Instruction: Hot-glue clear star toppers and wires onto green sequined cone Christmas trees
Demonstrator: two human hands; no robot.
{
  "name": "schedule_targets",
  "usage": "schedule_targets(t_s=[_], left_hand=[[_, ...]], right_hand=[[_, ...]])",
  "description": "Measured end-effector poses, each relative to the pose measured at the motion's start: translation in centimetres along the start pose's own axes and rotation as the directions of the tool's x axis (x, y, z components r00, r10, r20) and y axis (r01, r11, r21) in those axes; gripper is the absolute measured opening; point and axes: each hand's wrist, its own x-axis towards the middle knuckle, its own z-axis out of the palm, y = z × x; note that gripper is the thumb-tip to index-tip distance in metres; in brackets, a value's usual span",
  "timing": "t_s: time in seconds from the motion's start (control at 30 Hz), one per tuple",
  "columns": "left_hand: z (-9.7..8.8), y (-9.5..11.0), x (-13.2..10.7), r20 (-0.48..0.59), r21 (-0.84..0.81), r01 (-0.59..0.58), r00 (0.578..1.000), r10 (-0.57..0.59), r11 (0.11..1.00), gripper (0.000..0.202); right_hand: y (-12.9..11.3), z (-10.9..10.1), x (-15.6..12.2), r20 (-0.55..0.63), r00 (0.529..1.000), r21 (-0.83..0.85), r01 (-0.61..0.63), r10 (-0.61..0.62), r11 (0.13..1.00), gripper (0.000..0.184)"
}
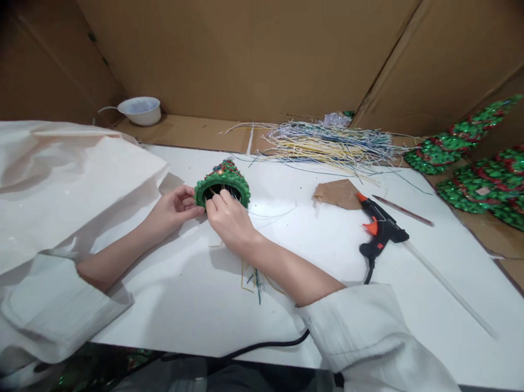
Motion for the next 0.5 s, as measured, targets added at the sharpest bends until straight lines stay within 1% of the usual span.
schedule_targets(t_s=[0.17,0.33,0.5], left_hand=[[0.09,0.13,-0.07,0.0,0.006,0.007,1.0,-0.007,1.0,0.036],[0.0,0.03,-0.06,0.01,0.015,-0.009,1.0,0.009,1.0,0.033],[0.01,0.08,-0.11,0.005,0.011,-0.01,1.0,0.01,1.0,0.034]], right_hand=[[0.05,0.05,-0.2,-0.03,0.999,0.011,0.013,-0.012,1.0,0.029],[0.06,0.17,-0.47,-0.057,0.998,-0.018,0.016,-0.017,1.0,0.03],[-0.06,0.24,-0.67,-0.085,0.996,-0.011,-0.038,0.037,0.999,0.029]])
